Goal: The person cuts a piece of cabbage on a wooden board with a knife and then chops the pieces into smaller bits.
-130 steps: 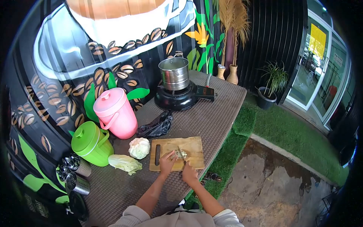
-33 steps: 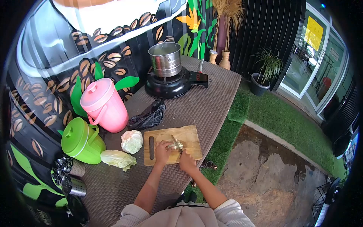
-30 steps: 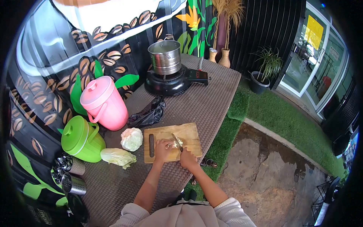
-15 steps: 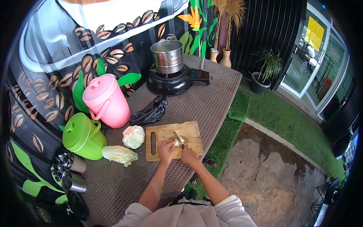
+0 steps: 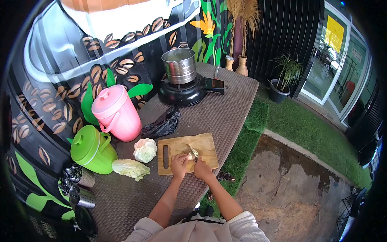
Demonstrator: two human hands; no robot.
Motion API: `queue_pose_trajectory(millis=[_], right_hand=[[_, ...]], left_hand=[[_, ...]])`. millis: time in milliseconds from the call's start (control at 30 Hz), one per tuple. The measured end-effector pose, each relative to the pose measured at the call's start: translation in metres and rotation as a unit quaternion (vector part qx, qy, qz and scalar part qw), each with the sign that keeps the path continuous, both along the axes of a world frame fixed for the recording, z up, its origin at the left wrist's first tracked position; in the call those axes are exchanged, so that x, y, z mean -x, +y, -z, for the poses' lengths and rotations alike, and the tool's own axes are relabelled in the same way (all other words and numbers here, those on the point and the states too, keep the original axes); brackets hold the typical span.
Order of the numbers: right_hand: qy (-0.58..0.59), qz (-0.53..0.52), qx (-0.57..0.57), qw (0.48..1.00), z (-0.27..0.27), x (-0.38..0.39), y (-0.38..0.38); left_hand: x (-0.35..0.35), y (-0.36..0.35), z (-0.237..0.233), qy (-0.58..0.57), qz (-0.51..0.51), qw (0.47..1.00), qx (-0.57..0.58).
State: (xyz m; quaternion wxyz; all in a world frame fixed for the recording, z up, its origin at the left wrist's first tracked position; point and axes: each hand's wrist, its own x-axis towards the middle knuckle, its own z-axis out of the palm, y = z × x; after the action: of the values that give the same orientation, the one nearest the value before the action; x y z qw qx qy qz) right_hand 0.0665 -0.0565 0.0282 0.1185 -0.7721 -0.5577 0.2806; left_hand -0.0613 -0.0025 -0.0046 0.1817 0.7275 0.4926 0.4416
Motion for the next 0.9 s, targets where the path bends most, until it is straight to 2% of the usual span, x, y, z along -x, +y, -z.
queue_pose_trajectory(millis=[100,167,267,433,500,567,633,700,733,800,900], right_hand=[[0.029,-0.005,0.028,0.999,0.004,0.004,-0.016],[-0.024,0.042,-0.028,0.998,0.005,0.023,-0.032],[0.003,0.066,-0.008,0.998,-0.006,0.033,-0.024],[0.012,0.031,-0.008,0.999,-0.011,0.010,0.009],[0.009,0.007,0.009,1.000,-0.027,0.008,-0.004],[0.003,-0.019,0.023,1.000,-0.030,0.013,-0.012],[-0.027,0.044,0.004,0.999,-0.007,0.028,-0.022],[-0.028,0.053,-0.007,0.998,0.007,0.036,-0.015],[-0.028,0.063,-0.017,0.997,0.013,0.038,-0.013],[-0.017,0.037,-0.030,0.999,0.000,0.029,-0.007],[-0.001,0.014,-0.027,1.000,-0.010,0.015,0.001]], left_hand=[[-0.004,-0.001,0.001,-0.008,-0.020,1.000,0.010],[-0.004,0.001,0.005,-0.013,-0.024,1.000,0.002],[-0.006,0.001,0.006,-0.020,-0.025,0.999,-0.003],[-0.004,0.002,0.010,-0.013,-0.011,1.000,-0.005],[-0.005,0.005,0.020,-0.112,0.003,0.992,0.061],[-0.004,0.004,0.017,-0.111,0.006,0.991,0.072],[-0.003,0.006,0.016,-0.111,0.006,0.990,0.082],[-0.003,0.005,0.014,-0.038,-0.006,0.999,0.018],[-0.004,0.004,0.012,-0.039,-0.008,0.999,0.019],[-0.001,-0.002,0.001,-0.009,0.002,1.000,-0.026],[0.001,0.000,0.003,-0.039,0.018,0.999,-0.003]])
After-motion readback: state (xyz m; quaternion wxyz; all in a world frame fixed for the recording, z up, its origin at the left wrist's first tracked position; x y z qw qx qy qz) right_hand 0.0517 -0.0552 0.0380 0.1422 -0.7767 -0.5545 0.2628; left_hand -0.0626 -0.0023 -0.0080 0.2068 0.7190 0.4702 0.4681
